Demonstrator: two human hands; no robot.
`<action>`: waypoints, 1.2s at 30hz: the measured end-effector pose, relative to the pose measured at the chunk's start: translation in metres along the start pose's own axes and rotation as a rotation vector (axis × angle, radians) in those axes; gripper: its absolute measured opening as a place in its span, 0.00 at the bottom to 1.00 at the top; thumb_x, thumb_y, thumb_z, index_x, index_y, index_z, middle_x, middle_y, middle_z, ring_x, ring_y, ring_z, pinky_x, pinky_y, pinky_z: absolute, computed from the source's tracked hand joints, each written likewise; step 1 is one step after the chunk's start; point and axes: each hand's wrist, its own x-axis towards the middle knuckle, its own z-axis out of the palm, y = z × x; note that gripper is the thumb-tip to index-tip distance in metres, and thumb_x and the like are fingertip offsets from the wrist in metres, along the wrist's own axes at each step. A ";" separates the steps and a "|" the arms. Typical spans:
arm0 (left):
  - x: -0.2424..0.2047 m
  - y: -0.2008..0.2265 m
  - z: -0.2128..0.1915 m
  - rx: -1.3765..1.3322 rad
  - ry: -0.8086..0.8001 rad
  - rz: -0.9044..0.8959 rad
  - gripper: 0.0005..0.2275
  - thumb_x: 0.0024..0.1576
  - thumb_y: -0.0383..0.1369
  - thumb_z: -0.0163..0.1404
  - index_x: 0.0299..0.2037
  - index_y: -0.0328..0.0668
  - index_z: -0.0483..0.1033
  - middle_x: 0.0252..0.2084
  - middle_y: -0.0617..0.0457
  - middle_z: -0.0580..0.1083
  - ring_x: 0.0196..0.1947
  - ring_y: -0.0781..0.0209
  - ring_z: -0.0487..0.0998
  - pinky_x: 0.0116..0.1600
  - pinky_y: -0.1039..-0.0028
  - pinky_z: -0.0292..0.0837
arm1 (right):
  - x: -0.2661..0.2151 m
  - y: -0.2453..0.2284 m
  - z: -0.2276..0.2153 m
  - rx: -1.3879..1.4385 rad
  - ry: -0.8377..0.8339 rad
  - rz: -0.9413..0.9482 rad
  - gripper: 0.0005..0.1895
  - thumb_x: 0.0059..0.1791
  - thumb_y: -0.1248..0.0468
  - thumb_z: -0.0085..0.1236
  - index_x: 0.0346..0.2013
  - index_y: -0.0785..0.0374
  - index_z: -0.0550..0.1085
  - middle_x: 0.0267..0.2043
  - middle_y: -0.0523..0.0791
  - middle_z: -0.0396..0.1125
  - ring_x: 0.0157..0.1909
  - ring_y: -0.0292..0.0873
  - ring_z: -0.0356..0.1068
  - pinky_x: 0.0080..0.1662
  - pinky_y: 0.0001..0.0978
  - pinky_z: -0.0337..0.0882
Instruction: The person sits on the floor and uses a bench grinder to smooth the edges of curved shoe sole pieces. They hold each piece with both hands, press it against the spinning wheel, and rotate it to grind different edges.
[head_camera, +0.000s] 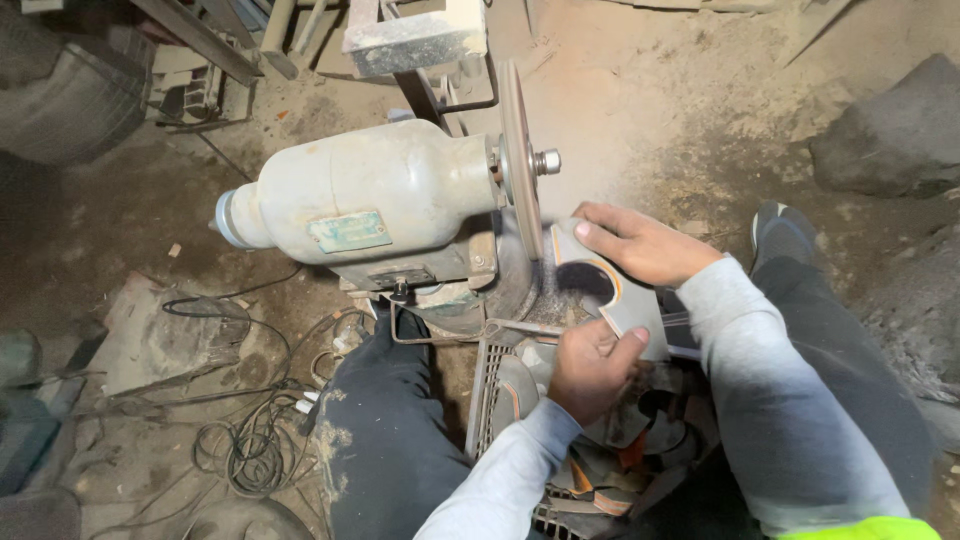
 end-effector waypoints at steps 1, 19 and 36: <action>0.004 0.002 -0.002 -0.063 -0.014 -0.034 0.12 0.64 0.31 0.50 0.51 0.28 0.78 0.41 0.51 0.80 0.37 0.68 0.78 0.42 0.76 0.74 | 0.004 -0.003 0.002 -0.060 0.045 -0.009 0.22 0.56 0.48 0.42 0.49 0.63 0.73 0.47 0.51 0.72 0.52 0.46 0.68 0.57 0.38 0.66; 0.026 0.006 -0.021 -0.273 -0.050 -0.137 0.15 0.64 0.35 0.50 0.50 0.26 0.77 0.44 0.45 0.79 0.42 0.59 0.81 0.48 0.70 0.79 | 0.040 -0.007 0.001 -0.271 0.180 -0.051 0.22 0.56 0.50 0.43 0.45 0.68 0.73 0.40 0.60 0.71 0.46 0.60 0.71 0.51 0.47 0.68; -0.051 -0.012 -0.018 0.814 0.259 0.184 0.09 0.56 0.30 0.53 0.45 0.38 0.79 0.39 0.39 0.78 0.38 0.36 0.79 0.44 0.54 0.75 | -0.056 -0.027 -0.022 -0.124 -0.232 0.063 0.17 0.53 0.55 0.48 0.52 0.58 0.77 0.50 0.43 0.77 0.55 0.41 0.73 0.58 0.34 0.67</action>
